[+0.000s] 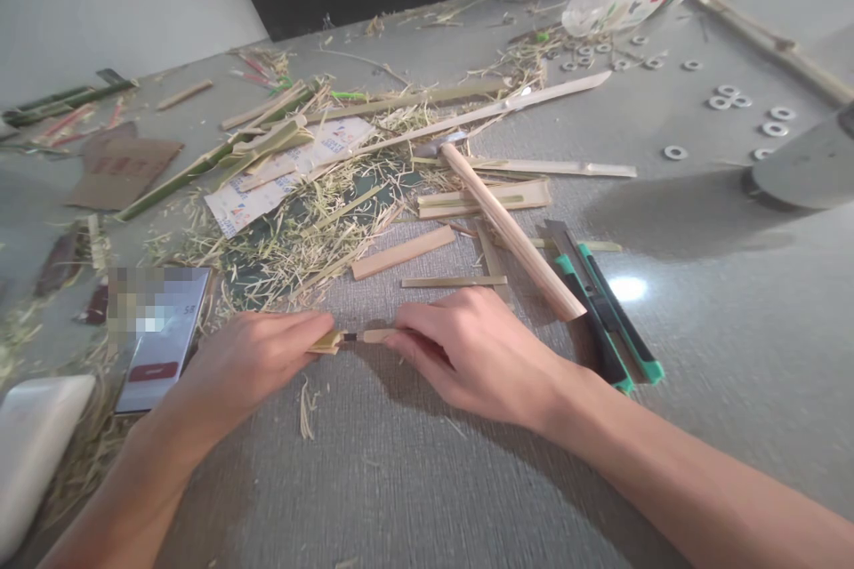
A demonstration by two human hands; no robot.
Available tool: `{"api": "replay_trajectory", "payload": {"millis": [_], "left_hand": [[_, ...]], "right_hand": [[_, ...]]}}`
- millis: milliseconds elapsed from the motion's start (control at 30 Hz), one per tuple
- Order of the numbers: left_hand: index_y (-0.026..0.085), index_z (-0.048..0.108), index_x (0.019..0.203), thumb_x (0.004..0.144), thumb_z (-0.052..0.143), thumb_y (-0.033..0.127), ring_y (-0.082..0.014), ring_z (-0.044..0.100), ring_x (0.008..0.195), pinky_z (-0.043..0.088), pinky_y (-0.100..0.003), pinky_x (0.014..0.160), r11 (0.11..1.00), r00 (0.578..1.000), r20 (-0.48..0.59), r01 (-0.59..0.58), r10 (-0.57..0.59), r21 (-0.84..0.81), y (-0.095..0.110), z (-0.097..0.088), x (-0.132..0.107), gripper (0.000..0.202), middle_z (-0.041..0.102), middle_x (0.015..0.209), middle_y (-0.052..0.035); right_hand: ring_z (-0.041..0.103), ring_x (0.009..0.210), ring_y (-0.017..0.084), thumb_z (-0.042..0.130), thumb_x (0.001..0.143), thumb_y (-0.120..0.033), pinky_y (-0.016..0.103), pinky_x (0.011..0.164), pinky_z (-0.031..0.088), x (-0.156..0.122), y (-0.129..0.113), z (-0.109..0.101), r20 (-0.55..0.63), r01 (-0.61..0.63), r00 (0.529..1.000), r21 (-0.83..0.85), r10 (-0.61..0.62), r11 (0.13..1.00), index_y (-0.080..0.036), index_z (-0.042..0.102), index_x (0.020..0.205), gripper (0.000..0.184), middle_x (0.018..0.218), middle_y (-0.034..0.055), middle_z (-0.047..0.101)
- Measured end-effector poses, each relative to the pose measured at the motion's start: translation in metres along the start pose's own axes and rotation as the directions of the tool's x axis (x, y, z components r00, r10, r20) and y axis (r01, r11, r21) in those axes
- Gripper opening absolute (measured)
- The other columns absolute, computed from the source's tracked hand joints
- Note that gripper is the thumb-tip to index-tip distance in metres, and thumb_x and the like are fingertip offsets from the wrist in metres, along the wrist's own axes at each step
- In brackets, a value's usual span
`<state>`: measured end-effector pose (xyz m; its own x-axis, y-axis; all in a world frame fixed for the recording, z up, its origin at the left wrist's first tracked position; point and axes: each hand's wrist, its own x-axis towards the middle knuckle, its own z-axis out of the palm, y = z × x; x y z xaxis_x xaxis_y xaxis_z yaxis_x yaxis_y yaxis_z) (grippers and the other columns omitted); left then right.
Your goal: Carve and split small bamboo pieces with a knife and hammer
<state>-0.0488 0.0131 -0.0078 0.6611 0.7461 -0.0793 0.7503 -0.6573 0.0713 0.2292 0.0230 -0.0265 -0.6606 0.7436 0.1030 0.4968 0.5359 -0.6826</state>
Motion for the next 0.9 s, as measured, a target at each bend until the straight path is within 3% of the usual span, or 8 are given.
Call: {"api": "replay_trajectory", "payload": {"millis": [133,433,700,900], "left_hand": [[0.022,0.043,0.079,0.094,0.04,0.005,-0.014,0.04,0.049,0.016,-0.032,0.052,1.0,1.0,0.026,-0.018,0.018,0.024,0.0,0.004,0.001,0.023,0.048,0.062,0.0036],[0.022,0.043,0.079,0.096,0.041,0.008,-0.0135,0.042,0.048,0.017,-0.031,0.052,1.0,1.0,-0.019,0.006,-0.006,-0.008,0.0,0.009,0.0,0.022,0.049,0.061,0.0038],[0.022,0.044,0.079,0.102,0.042,0.013,-0.0136,0.047,0.048,0.02,-0.029,0.05,0.997,0.999,-0.01,0.05,-0.051,-0.05,0.003,0.004,0.005,0.024,0.052,0.06,0.0043],[0.022,0.045,0.078,0.096,0.044,0.009,-0.0145,0.046,0.048,0.017,-0.031,0.051,1.0,1.0,0.017,0.02,-0.02,-0.001,0.001,0.006,0.003,0.022,0.053,0.06,0.0034]], "right_hand": [[0.034,0.057,0.01,0.043,0.109,-0.036,0.03,0.059,0.017,0.001,0.002,0.001,0.023,-0.001,1.0,-0.071,0.003,0.997,-0.017,0.052,0.08,0.036,0.064,-0.0018,0.047],[0.037,0.057,0.01,0.043,0.11,-0.039,0.029,0.059,0.018,0.002,0.003,-0.001,0.014,-0.003,1.0,-0.026,0.003,1.0,-0.016,0.052,0.079,0.04,0.064,-0.0011,0.048],[0.037,0.052,0.008,0.044,0.109,-0.039,0.029,0.057,0.019,-0.001,-0.014,0.006,-0.045,-0.147,0.988,0.016,0.147,0.989,-0.016,0.058,0.078,0.041,0.06,-0.0017,0.049],[0.038,0.056,0.009,0.045,0.11,-0.039,0.029,0.059,0.019,0.003,-0.005,-0.001,0.017,-0.059,0.998,-0.008,0.06,0.998,-0.016,0.057,0.079,0.04,0.063,-0.0012,0.05]]}}
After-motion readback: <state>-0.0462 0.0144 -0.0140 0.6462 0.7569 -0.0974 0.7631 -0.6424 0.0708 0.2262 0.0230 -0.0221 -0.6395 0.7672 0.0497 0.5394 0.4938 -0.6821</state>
